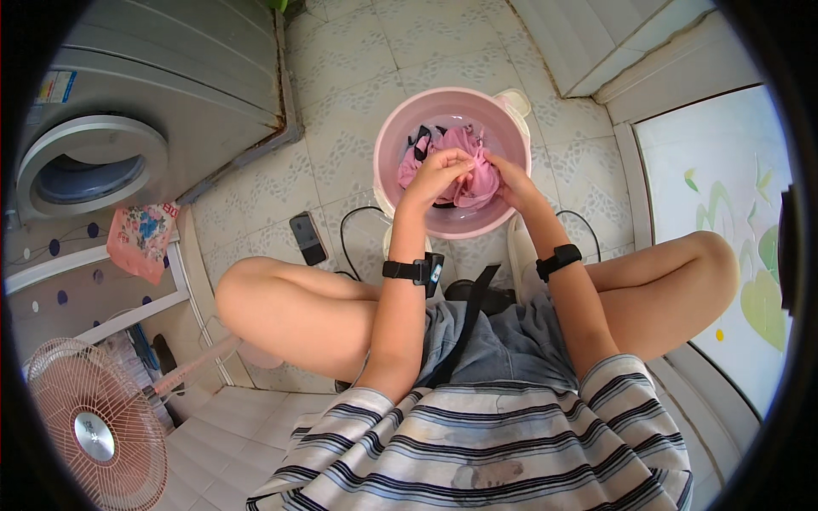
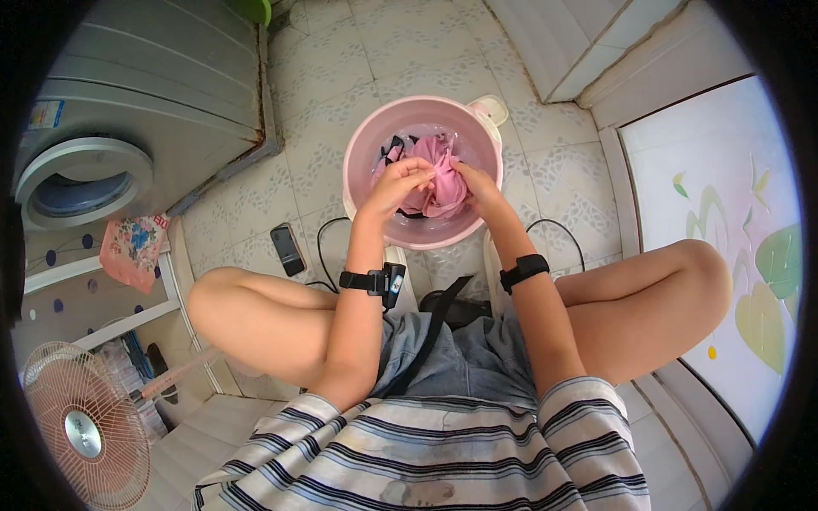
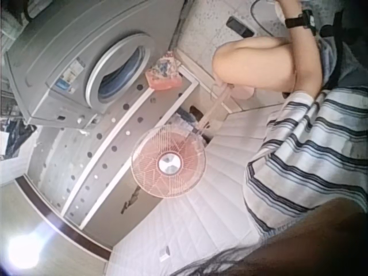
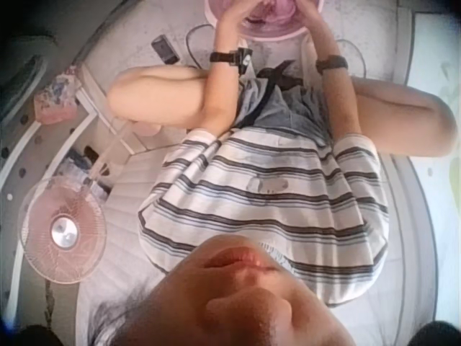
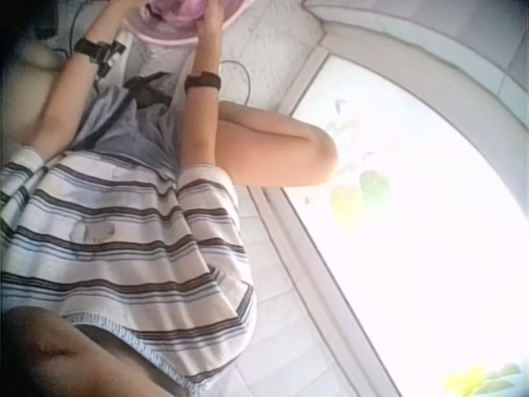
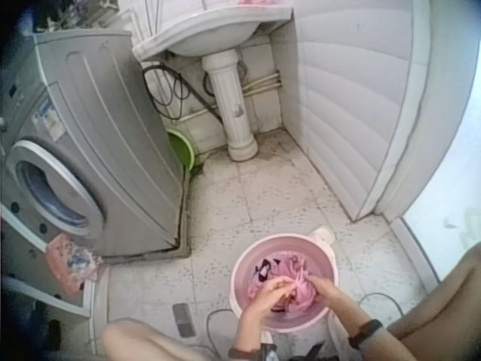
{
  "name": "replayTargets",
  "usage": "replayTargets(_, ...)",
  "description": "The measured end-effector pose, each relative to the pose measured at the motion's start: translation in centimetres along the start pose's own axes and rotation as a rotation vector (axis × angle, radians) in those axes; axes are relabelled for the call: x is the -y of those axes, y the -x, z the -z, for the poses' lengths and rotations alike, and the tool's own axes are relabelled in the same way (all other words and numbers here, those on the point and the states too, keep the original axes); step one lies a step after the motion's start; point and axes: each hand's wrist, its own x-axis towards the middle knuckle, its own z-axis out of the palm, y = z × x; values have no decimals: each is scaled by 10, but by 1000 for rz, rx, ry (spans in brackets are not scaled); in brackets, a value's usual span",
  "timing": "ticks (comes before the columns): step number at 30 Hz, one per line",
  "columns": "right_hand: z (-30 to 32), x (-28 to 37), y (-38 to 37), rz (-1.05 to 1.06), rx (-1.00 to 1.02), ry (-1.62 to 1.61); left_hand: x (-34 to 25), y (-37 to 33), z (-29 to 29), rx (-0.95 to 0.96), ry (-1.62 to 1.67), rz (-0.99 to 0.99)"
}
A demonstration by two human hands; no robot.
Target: Hand washing items of clothing in a small basin of water on the floor.
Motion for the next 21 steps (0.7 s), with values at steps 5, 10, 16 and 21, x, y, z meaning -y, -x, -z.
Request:
replayTargets(5,12,2,-8,231,-128,180,-5,4,25,-337,-67,-115)
replayTargets(10,-4,5,-18,468,-128,415,-28,8,3,-263,269,-139)
replayTargets(16,-6,22,-48,627,167,527,-53,10,-3,-56,354,-230)
replayTargets(21,-16,34,-35,383,206,654,-83,23,-13,-83,639,-331)
